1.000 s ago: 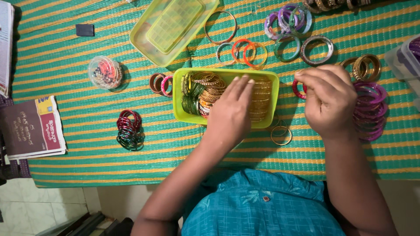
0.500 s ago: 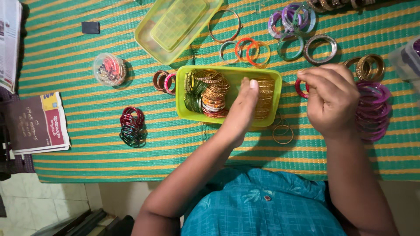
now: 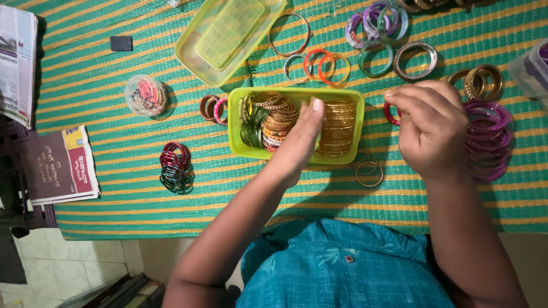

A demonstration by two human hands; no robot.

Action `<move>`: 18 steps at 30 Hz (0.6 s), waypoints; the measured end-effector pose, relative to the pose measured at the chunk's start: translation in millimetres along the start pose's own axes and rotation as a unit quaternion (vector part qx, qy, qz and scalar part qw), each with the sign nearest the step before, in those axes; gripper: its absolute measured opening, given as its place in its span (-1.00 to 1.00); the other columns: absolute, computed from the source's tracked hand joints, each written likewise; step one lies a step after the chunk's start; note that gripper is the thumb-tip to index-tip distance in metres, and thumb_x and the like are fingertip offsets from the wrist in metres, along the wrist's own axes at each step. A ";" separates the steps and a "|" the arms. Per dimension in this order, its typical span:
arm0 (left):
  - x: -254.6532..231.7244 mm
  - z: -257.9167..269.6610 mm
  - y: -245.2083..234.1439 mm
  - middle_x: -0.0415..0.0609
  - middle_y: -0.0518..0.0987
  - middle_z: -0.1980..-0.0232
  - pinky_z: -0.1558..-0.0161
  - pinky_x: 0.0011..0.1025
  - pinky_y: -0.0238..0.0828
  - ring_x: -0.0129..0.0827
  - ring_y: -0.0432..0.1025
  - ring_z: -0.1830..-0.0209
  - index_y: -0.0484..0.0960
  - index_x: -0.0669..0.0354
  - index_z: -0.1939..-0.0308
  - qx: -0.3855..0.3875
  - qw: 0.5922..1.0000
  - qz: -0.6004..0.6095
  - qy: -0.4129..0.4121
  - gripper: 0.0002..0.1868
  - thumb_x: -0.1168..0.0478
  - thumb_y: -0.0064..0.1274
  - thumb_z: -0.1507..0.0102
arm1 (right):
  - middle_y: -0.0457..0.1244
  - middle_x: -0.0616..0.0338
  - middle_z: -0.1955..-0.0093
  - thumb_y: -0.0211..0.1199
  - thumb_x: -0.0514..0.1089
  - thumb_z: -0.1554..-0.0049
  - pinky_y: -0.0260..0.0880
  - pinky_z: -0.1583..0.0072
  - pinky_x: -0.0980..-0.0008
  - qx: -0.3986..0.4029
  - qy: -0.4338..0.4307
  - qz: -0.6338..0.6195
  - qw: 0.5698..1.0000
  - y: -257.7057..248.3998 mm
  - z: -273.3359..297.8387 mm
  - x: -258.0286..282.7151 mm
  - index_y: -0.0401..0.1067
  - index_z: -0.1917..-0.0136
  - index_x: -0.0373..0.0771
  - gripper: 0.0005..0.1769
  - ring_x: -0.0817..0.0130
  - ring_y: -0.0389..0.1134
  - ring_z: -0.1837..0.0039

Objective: The person sits on a mat and organizes colorful bangles by picking them up from a green plastic container and the mat, sorting them into stacks, and placing them back into the container or on the mat.

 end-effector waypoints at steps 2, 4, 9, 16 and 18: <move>-1.6 -0.9 0.9 0.12 -0.53 -0.70 -0.53 -0.07 -0.43 -0.19 -0.65 -0.69 -0.26 0.17 -0.63 0.008 0.999 -0.049 0.007 0.13 -0.51 -0.39 -0.25 | 0.40 -0.01 -0.06 0.17 -0.62 -0.03 0.44 -0.15 0.19 -0.001 0.000 -0.001 1.000 0.2 -0.3 -0.4 0.54 0.00 -0.40 -0.67 0.06 0.40 -0.12; 0.6 -2.3 3.6 0.18 -0.53 -0.69 -0.54 -0.07 -0.39 -0.13 -0.62 -0.69 -0.25 0.19 -0.63 0.014 0.995 -0.098 0.005 0.12 -0.51 -0.43 -0.26 | 0.40 -0.01 -0.05 0.17 -0.62 -0.03 0.44 -0.15 0.19 -0.004 -0.003 -0.001 1.000 0.2 -0.5 -0.6 0.55 0.01 -0.40 -0.68 0.06 0.40 -0.12; 4.9 -7.6 8.7 0.20 -0.55 -0.68 -0.54 -0.07 -0.42 -0.14 -0.70 -0.68 -0.21 0.23 -0.63 0.014 0.994 -0.107 0.003 0.09 -0.48 -0.41 -0.29 | 0.40 -0.01 -0.05 0.20 -0.61 -0.07 0.43 -0.15 0.19 -0.005 -0.002 0.011 1.000 0.7 -0.3 -0.4 0.55 0.00 -0.40 -0.71 0.05 0.40 -0.12; 7.8 -13.7 12.3 0.10 -0.46 -0.71 -0.52 -0.03 -0.52 -0.19 -0.79 -0.66 -0.20 0.23 -0.62 0.015 0.996 -0.085 -0.014 0.09 -0.48 -0.42 -0.27 | 0.40 0.00 -0.06 0.21 -0.62 -0.08 0.43 -0.17 0.19 -0.003 -0.004 0.013 1.000 1.0 -0.9 -0.1 0.55 0.00 -0.40 -0.72 0.06 0.40 -0.13; 8.1 -14.4 14.5 0.11 -0.45 -0.70 -0.53 -0.05 -0.54 -0.20 -0.77 -0.66 -0.21 0.23 -0.62 0.021 0.996 -0.085 -0.017 0.10 -0.49 -0.42 -0.27 | 0.40 0.01 -0.05 0.22 -0.61 -0.09 0.43 -0.17 0.19 -0.003 -0.005 0.015 1.000 0.8 -1.1 -0.2 0.54 0.00 -0.40 -0.73 0.07 0.40 -0.13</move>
Point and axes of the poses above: each hand's wrist, its own z-axis away from the middle knuckle, its own y-axis out of the palm, x = y × z, the point moved 9 cm from there along -z, towards the middle knuckle
